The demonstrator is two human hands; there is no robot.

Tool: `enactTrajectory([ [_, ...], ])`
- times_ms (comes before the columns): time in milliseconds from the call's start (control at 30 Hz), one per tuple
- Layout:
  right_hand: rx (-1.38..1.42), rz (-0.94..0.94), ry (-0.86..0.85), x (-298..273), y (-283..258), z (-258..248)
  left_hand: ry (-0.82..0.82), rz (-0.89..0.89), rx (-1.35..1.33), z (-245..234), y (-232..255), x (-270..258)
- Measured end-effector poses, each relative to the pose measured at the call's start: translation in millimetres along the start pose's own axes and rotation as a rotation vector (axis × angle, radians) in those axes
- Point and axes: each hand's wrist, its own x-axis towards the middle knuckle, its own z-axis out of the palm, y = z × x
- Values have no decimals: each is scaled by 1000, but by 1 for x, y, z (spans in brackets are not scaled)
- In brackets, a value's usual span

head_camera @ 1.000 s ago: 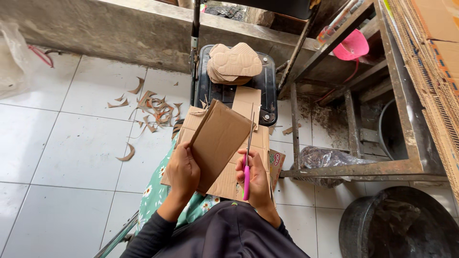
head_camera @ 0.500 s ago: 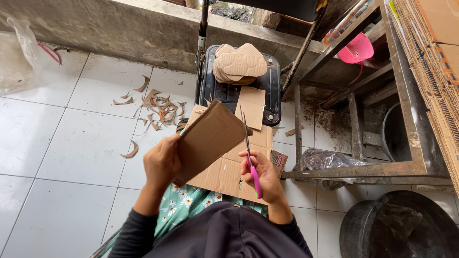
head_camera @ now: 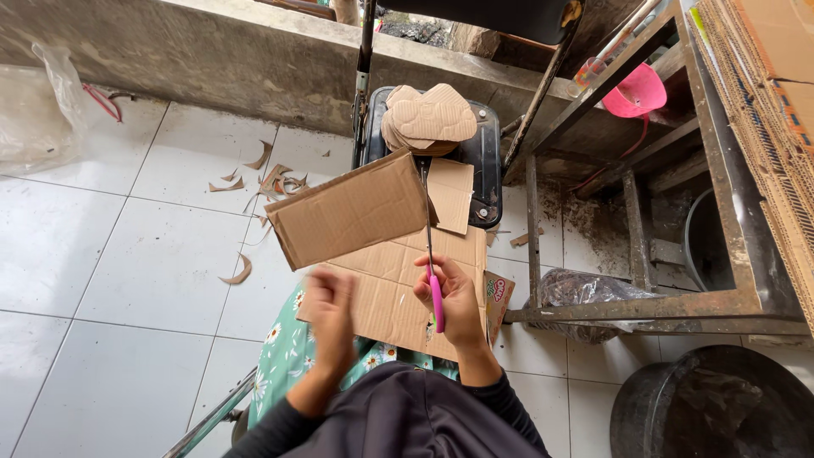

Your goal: The person cuts a large piece of cardboard into smaller, rounded rectangular shapes using pink-handled scissors. The person repeatedly trims the edges to form the desired shape and stacks the finished pieces on a nearby chair.

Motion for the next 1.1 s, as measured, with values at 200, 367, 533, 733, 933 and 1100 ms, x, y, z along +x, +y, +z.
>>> enactTrajectory([
  [200,90,-50,-100,-13,5,24,-320,-345,-578,26,-34,-1],
  [367,12,-5,-41,-24,0,29,-202,-282,-587,39,-19,25],
  [533,81,68,-66,-18,4,37,-75,-310,-579,33,-16,26],
  [733,199,75,-300,5,-5,38,-75,-238,-474,16,0,22],
  [933,159,142,-324,19,0,49,-56,-202,-449,0,11,30],
  [1100,105,126,-301,30,2,57,-94,-137,-391,-14,8,36],
])
